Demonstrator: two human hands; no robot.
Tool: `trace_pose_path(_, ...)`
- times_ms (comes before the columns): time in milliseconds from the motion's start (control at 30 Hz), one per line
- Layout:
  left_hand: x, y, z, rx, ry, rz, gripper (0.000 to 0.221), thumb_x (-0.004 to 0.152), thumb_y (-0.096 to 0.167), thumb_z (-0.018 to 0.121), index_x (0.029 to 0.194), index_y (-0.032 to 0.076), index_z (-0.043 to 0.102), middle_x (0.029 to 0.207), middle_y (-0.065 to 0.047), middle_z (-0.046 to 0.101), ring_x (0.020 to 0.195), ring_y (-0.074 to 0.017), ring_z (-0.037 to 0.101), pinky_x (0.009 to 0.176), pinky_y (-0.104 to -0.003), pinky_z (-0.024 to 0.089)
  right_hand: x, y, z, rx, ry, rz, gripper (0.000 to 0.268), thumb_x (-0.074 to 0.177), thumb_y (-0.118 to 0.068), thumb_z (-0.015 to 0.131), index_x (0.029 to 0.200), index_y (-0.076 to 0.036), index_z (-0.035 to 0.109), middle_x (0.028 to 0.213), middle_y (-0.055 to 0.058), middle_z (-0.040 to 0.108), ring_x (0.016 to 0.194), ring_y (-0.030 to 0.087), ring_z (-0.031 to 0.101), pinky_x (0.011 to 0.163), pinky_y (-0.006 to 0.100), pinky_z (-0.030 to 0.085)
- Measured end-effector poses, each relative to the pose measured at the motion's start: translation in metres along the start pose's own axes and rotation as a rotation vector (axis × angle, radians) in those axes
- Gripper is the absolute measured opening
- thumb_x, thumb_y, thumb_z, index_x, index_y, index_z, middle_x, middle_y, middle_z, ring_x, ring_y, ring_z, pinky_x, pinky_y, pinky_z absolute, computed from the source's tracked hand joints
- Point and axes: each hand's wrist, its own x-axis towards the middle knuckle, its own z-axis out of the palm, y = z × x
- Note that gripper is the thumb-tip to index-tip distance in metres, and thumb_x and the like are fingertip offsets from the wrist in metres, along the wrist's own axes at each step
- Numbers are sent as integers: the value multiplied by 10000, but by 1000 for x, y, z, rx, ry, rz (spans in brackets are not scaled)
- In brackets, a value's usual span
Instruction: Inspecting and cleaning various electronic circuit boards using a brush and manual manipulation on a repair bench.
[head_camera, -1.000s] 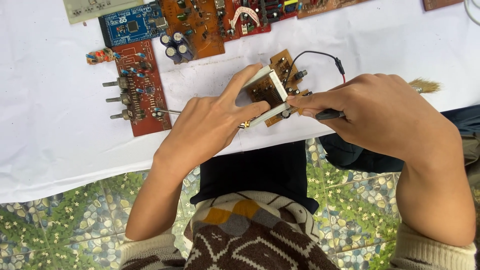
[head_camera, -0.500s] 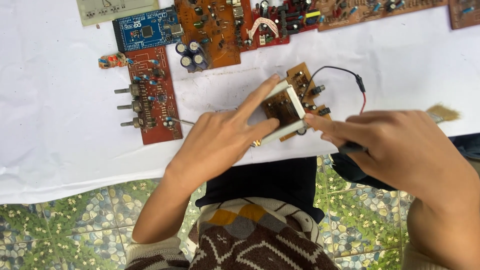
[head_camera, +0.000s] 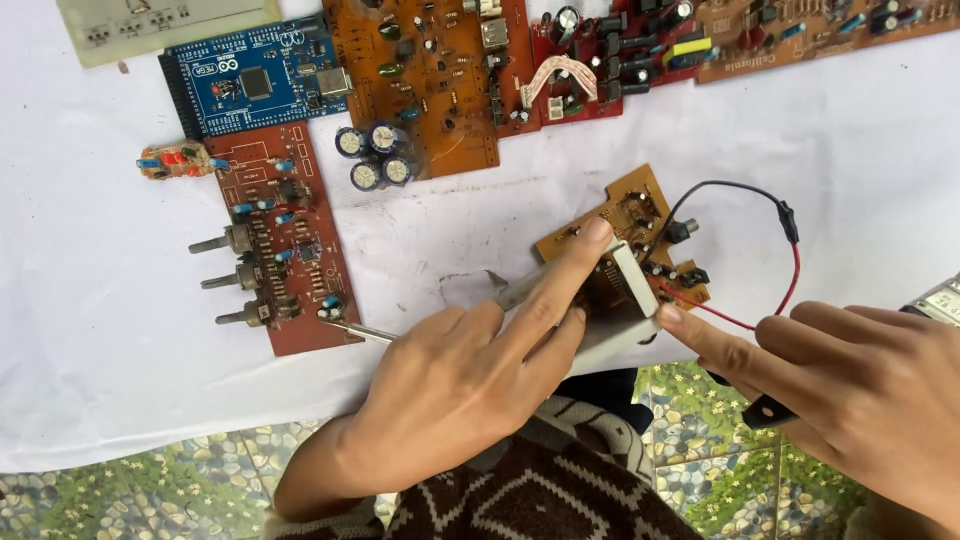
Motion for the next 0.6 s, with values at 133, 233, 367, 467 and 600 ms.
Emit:
trace_pose_path(133,-1,-1,5,-2,-39,-12,308,1207,221,682,916,147,616,1657,-114,387,504,-90,264,469,-269,283,-3,4,1,-47,-85,-26,1443,502,-478,934,1706,-354,148,658,-146,622,640,144,642,547,274,556)
trace_pose_path(233,-1,-1,3,-3,-38,-9,158,1199,228,674,1052,177,651,1648,-104,392,510,-77,270,451,-254,266,-3,4,1,-22,-110,-20,1396,530,-279,890,1709,-364,149,657,-159,626,651,141,651,543,270,569)
trace_pose_path(367,-3,-2,4,-49,-99,-19,259,1110,-18,613,1222,215,638,1672,-139,295,494,-75,290,409,-254,271,-3,3,1,-68,-148,-27,1527,461,-504,963,1721,-355,114,680,-149,627,679,154,659,575,276,579)
trace_pose_path(467,-3,-2,3,-13,-101,-4,268,1118,15,604,1276,228,639,1665,-143,302,493,-72,291,407,-247,269,-3,3,2,-82,-162,-21,1621,403,-655,998,1722,-360,104,698,-152,634,684,140,665,577,272,579)
trace_pose_path(600,2,2,-2,156,-110,12,313,1213,418,587,1036,160,607,1658,-114,379,469,-70,233,441,-247,218,-3,1,-1,-111,-137,-12,1438,509,-319,921,1714,-362,137,684,-141,630,639,146,649,544,268,576)
